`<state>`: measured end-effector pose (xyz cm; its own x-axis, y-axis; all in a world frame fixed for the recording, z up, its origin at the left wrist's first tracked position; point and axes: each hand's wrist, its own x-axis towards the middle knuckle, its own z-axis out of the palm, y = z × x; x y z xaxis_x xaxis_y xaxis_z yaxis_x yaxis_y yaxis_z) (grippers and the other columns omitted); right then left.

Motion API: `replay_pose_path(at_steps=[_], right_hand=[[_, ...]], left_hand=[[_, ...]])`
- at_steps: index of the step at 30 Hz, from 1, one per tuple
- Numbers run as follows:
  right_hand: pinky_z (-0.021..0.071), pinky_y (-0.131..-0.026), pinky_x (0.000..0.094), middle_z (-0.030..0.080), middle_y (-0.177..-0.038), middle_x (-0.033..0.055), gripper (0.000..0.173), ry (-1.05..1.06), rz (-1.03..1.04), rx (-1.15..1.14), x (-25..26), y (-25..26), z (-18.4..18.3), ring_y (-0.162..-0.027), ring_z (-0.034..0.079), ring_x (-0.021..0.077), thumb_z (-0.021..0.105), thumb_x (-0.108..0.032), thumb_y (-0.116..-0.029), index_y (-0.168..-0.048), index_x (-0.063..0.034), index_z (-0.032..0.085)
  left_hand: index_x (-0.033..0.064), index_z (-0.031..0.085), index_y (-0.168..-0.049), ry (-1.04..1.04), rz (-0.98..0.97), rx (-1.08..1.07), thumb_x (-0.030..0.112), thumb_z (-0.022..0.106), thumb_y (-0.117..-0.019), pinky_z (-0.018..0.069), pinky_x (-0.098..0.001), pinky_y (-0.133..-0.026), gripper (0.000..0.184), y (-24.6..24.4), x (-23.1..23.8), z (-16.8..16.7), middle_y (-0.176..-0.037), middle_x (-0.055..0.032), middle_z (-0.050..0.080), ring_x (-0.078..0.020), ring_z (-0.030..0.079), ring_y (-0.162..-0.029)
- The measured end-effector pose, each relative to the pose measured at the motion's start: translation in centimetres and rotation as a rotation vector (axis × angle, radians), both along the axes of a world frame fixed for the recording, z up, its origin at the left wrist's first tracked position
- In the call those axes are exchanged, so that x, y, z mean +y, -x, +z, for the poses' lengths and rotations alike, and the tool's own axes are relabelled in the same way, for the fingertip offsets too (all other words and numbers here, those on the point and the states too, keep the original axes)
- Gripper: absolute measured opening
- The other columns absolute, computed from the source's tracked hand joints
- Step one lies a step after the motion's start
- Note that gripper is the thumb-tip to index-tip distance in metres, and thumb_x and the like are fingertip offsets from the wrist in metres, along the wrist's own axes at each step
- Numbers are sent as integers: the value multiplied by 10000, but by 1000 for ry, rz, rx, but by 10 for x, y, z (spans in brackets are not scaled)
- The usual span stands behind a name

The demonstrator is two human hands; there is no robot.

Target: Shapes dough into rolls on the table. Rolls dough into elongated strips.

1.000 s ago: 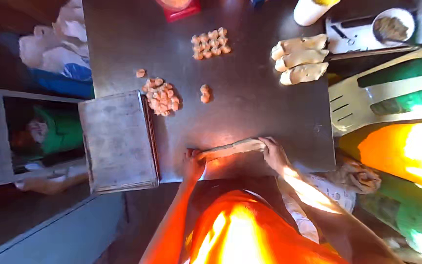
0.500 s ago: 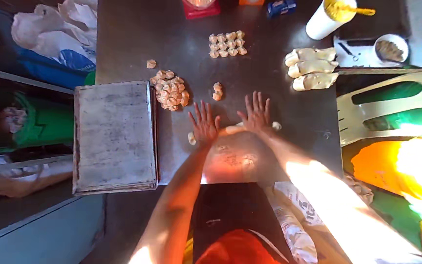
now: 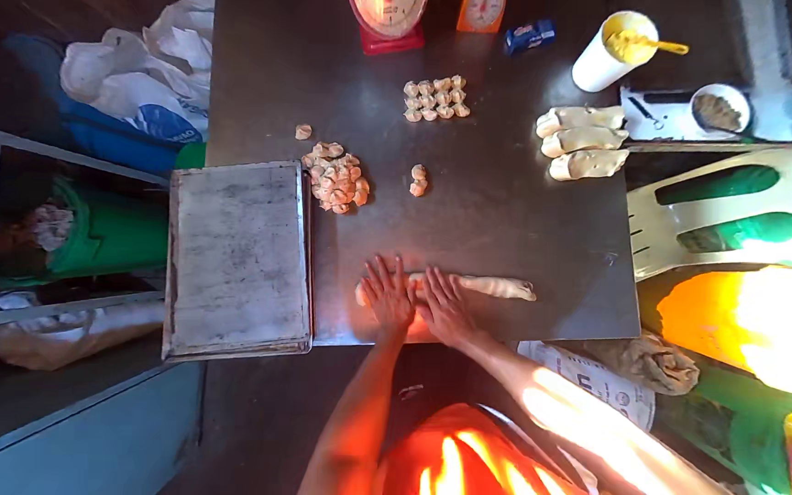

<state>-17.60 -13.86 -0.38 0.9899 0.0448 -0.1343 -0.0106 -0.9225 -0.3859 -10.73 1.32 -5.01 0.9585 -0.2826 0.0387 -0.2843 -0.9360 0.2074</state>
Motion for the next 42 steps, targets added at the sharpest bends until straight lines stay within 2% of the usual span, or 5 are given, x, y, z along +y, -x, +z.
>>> replay_pose_path(at_steps=[7, 15, 21, 33, 42], right_hand=[[13, -1234, 703, 45, -1718, 174, 981, 242, -313, -96, -57, -129, -53, -1589, 8, 348, 176, -765, -973, -1640, -46, 145], [163, -1267, 601, 302, -1653, 194, 754, 98, -154, -64, -52, 90, -12, -1558, 230, 328, 322, -560, -1054, -1582, -22, 348], [73, -1242, 676, 161, -1699, 184, 845, 296, -241, -135, -193, -58, -39, -1579, 107, 367, 255, -755, -979, -1634, -222, 275], [149, -1242, 640, 230, -1644, 297, 764, 244, -205, -79, -171, 59, -23, -1538, 199, 460, 284, -669, -1019, -1601, -181, 365], [46, -1277, 614, 91, -1719, 148, 817, 265, -322, -94, -235, -53, -33, -1593, 31, 309, 177, -646, -1038, -1637, -92, 216]], left_hand=[[155, 218, -1646, 55, -235, -124, 614, 205, -1039, 38, -646, -1264, 761, -163, 42, 7, -1722, -119, 114, -322, 40, -1593], [146, 392, -1577, -2, -340, 61, 678, 479, -966, 242, -569, -1239, 815, 5, 119, 21, -1556, -125, 480, -318, 395, -1477], [224, 633, -1355, -108, -290, 159, 764, 598, -843, 397, -615, -1056, 745, -41, 88, 37, -1165, -140, 677, -365, 611, -1134], [70, 686, -1137, -324, 164, 2, 583, 539, -998, 475, -755, -697, 551, -84, 262, 239, -1021, -283, 696, -541, 675, -910], [-9, 601, -1192, 957, 782, 705, 337, 541, -1061, 580, -385, -665, 374, 3, 46, 113, -878, -108, 653, -174, 639, -733]])
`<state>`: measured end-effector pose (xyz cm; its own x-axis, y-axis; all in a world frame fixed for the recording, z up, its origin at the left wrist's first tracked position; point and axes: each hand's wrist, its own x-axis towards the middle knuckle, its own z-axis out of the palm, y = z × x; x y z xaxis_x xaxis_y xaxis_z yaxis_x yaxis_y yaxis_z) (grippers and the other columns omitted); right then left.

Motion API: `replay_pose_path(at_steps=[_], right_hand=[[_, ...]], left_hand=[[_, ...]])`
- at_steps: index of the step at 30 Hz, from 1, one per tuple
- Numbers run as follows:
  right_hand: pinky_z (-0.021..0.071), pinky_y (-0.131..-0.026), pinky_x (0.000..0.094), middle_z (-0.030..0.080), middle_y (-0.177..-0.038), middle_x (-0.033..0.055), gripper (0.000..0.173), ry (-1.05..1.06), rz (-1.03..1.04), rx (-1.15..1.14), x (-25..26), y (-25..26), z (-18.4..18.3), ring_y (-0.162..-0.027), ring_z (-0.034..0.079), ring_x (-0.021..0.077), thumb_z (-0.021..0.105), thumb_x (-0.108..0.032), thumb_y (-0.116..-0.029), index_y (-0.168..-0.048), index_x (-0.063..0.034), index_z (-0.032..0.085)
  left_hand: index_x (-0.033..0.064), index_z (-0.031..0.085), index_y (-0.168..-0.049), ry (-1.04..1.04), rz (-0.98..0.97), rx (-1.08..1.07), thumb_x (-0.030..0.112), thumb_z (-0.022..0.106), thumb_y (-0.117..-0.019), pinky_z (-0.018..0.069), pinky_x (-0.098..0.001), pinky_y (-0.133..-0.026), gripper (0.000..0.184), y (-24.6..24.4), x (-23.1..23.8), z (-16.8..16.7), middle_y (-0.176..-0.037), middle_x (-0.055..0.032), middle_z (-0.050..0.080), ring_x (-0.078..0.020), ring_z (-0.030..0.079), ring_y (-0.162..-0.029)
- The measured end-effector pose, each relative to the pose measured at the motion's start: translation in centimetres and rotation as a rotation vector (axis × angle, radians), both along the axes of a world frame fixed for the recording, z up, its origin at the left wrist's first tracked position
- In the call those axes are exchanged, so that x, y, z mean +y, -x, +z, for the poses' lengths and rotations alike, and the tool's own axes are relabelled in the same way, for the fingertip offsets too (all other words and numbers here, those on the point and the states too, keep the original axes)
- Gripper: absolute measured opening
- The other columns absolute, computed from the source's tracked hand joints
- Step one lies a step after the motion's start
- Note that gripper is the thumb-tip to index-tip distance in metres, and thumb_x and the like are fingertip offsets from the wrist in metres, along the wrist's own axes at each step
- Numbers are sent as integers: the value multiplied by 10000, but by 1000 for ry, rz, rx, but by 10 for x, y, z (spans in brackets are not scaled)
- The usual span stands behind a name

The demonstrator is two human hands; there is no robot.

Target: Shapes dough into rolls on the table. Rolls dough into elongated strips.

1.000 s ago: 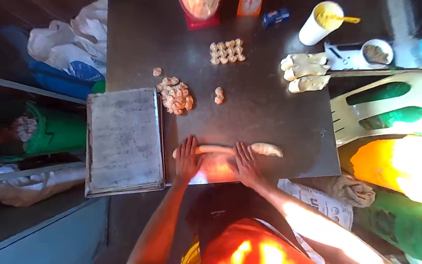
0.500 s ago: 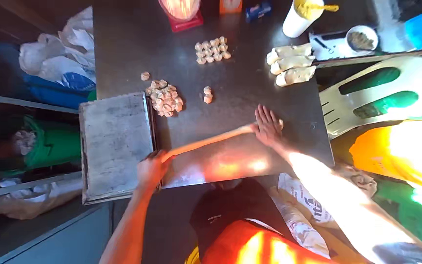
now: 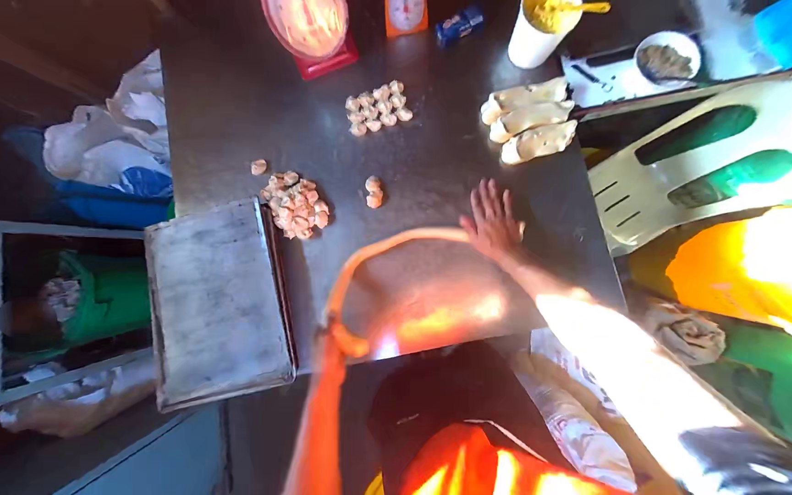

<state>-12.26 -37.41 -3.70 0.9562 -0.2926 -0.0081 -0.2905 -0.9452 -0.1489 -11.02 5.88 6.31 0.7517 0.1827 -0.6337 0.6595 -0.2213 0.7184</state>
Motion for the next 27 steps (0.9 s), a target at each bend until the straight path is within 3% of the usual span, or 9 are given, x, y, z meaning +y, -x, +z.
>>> replay_pose_path(at_steps=[3, 6, 9, 11, 15, 18, 21, 25, 27], right_hand=[[163, -1270, 590, 298, -1671, 115, 752, -65, 232, -31, 6, 81, -10, -1564, 221, 289, 263, -625, -1048, -1595, -118, 358], [200, -1277, 514, 405, -1626, 40, 632, -254, 286, 29, -18, 101, 29, -1535, 306, 212, 340, -579, -1063, -1544, -189, 465], [273, -1254, 473, 419, -1602, 141, 519, -434, -13, 7, -83, 28, 97, -1514, 347, 262, 383, -319, -1096, -1555, -80, 430], [360, -1203, 488, 450, -1577, 141, 500, -488, -245, -119, -140, -45, 126, -1464, 423, 268, 409, -265, -1096, -1573, -118, 402], [418, -1136, 580, 432, -1577, 190, 575, -190, -200, -163, -250, -183, 123, -1416, 471, 384, 493, -227, -1066, -1600, -91, 326], [434, -1025, 698, 585, -1393, 252, 477, -133, -195, -65, -295, -252, 101, -1270, 560, 484, 583, -140, -995, -1464, -74, 527], [431, -911, 769, 649, -1217, 318, 290, -130, -266, 68, -304, -271, 93, -1171, 583, 553, 623, -145, -931, -1195, -58, 704], [443, -801, 782, 654, -1122, 360, 236, -55, -162, 111, -303, -261, 106, -1069, 605, 599, 589, -178, -979, -1112, -19, 702], [434, -804, 797, 650, -1121, 375, 250, -37, -113, 124, -306, -254, 112, -1063, 601, 618, 559, -172, -1005, -1139, -24, 708]], left_hand=[[-18, 644, -1197, -50, -202, 60, 325, 629, -1020, 585, -438, -759, 387, 32, -31, -23, -950, -158, 699, -222, 676, -824], [-19, 599, -1245, 114, 83, 118, 350, 510, -1074, 586, -442, -742, 416, 40, -31, -37, -996, -174, 681, -239, 669, -851], [9, 580, -1264, 228, 356, 202, 357, 464, -1070, 585, -479, -774, 415, 22, -34, -42, -1088, -175, 668, -276, 669, -922], [-14, 562, -1297, 176, 392, 226, 336, 485, -1069, 591, -486, -800, 425, 10, -48, -38, -1136, -200, 662, -297, 677, -957], [15, 449, -1448, -216, -27, 214, 272, 604, -1038, 589, -552, -844, 508, 10, -67, -26, -1250, -262, 633, -369, 678, -1055], [36, 303, -1585, -618, -327, -2, 266, 715, -957, 569, -560, -922, 786, 25, -55, -13, -1430, -305, 496, -414, 649, -1132], [34, 426, -1529, -767, -371, -68, 257, 700, -966, 593, -496, -892, 665, 44, -33, 5, -1426, -269, 509, -338, 686, -1056], [-13, 524, -1436, -712, -254, 2, 209, 685, -979, 583, -471, -923, 533, 64, -19, 7, -1377, -274, 542, -318, 679, -1076], [-7, 548, -1417, -715, -283, -25, 201, 688, -975, 592, -455, -884, 508, 54, -22, 3, -1365, -272, 546, -304, 688, -1027]])
